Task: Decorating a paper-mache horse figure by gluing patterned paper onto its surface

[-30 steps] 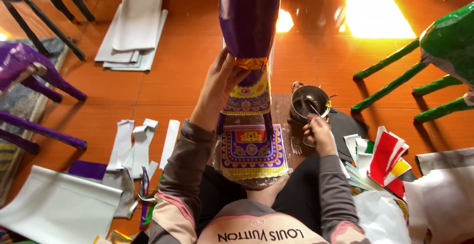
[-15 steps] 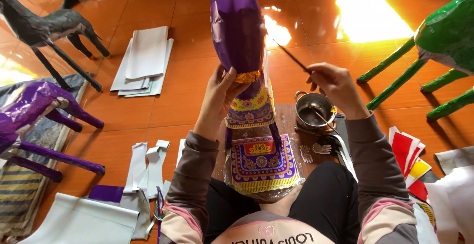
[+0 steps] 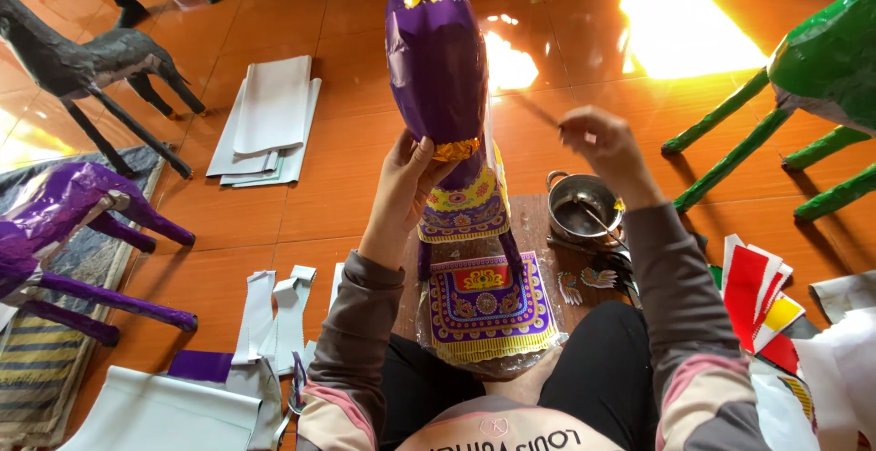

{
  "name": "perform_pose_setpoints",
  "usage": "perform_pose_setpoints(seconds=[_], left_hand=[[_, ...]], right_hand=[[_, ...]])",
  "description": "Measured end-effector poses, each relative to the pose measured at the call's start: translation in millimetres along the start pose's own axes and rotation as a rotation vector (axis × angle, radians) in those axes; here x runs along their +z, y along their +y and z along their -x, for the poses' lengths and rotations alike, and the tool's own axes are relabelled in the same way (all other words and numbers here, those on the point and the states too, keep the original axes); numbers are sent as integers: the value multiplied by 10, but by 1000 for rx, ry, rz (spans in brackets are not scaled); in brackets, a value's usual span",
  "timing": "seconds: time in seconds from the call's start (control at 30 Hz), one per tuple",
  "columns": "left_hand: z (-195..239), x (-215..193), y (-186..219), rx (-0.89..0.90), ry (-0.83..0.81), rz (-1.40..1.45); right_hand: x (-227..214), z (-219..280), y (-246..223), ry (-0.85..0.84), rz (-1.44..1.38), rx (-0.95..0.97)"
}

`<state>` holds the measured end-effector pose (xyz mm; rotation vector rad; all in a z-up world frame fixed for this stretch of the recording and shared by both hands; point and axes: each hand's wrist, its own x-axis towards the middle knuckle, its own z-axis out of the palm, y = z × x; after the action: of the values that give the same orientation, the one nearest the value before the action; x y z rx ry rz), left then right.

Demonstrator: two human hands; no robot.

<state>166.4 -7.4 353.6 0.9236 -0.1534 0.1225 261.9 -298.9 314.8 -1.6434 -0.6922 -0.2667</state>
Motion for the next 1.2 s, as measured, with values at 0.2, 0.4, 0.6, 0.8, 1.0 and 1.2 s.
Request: perform_pose_setpoints(seconds=[0.2,0.4,0.6,0.8,1.0,1.2], left_hand=[[24,25,24,4,-14,27],[4,-9,3,-5,-36,33],[-26,-38,-17,-46,-64,97],[-74,-117,-41,-57,-87,77],[-58,-89,-13,-56,-105,75],[-45,-80,-25,-27,-109,98]], right_hand=[[105,-116,98,56,166,43],[26,-282,165,84,159,10],[141,-94,126,-11,6,159],[68,-317,54,15,-32,117],[209,-182,7,-159,-124,190],[2,-578,-914,-243,177,-97]])
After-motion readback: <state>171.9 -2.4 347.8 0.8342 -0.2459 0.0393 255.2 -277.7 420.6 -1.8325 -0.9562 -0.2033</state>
